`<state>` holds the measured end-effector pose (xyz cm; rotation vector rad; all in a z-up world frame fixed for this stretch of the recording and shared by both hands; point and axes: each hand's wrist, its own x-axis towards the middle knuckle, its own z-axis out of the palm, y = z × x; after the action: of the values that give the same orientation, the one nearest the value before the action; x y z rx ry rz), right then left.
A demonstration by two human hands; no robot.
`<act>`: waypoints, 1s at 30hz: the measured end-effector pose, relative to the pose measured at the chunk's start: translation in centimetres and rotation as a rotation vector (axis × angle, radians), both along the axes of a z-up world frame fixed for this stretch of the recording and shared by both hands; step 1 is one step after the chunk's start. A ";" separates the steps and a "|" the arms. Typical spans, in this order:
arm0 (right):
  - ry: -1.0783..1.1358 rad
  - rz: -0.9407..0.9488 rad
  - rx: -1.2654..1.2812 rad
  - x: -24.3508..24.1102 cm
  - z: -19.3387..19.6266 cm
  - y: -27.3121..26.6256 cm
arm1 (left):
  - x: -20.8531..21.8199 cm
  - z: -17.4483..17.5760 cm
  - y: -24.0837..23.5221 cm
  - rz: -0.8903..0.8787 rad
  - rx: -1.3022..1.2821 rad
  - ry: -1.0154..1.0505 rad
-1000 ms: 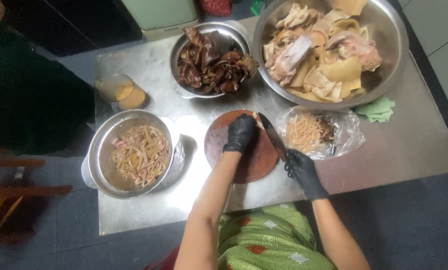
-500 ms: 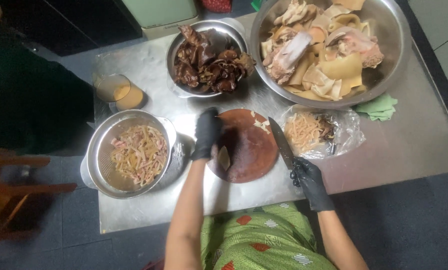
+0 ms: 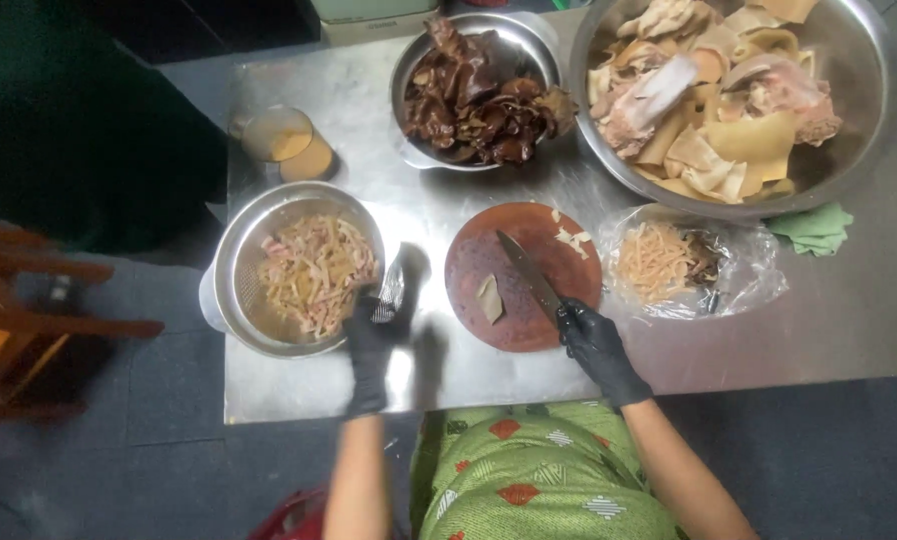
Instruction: Slicing pieces of meat or skin on a wooden cutting board using a knife in a food preparation area.
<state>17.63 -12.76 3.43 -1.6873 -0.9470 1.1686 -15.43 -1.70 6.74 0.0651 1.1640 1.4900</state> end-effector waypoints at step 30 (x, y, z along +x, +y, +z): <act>-0.778 0.462 -0.258 -1.5 2.6 -0.6 | 14.5 -4.8 -1.1 -1.010 -0.185 1.090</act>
<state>16.17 -13.39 6.02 -2.2713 -1.7958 0.9315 -0.89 -2.82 1.96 1.2626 1.7008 0.3510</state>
